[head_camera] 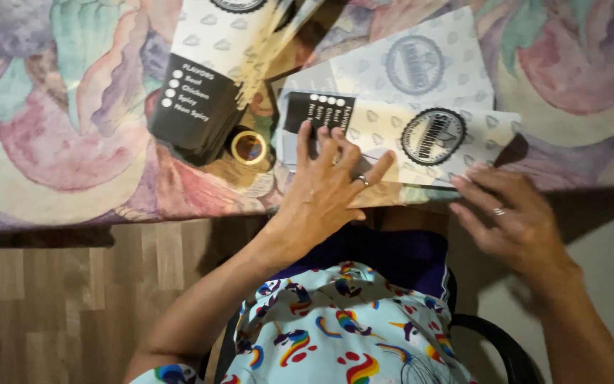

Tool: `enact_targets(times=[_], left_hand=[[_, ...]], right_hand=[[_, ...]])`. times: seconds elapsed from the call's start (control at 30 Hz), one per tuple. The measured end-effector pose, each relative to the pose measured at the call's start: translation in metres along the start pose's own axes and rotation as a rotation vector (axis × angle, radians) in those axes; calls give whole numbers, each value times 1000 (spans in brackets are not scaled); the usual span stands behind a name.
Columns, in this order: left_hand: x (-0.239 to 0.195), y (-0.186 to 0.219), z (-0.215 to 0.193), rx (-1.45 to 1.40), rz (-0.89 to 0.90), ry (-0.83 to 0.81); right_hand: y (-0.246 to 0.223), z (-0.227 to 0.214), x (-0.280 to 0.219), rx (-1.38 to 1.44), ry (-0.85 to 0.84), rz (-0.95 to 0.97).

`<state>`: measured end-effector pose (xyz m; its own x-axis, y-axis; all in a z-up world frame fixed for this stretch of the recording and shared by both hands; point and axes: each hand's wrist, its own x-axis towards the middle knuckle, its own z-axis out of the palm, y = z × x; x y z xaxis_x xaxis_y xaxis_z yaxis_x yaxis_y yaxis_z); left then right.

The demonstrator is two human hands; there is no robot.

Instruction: Folding and stacking paper shawarma wrappers for food packaging.

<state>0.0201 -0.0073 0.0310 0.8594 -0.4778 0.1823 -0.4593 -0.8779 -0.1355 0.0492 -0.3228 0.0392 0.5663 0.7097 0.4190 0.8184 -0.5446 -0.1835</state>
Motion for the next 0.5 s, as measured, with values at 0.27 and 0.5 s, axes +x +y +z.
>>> enact_targets(times=[0.27, 0.5], left_hand=[[-1, -1, -6, -56, -16, 28], [-9, 22, 38, 51, -28, -39]], right_hand=[[-34, -1, 116, 178, 1, -10], [-120, 91, 230, 111, -342, -233]])
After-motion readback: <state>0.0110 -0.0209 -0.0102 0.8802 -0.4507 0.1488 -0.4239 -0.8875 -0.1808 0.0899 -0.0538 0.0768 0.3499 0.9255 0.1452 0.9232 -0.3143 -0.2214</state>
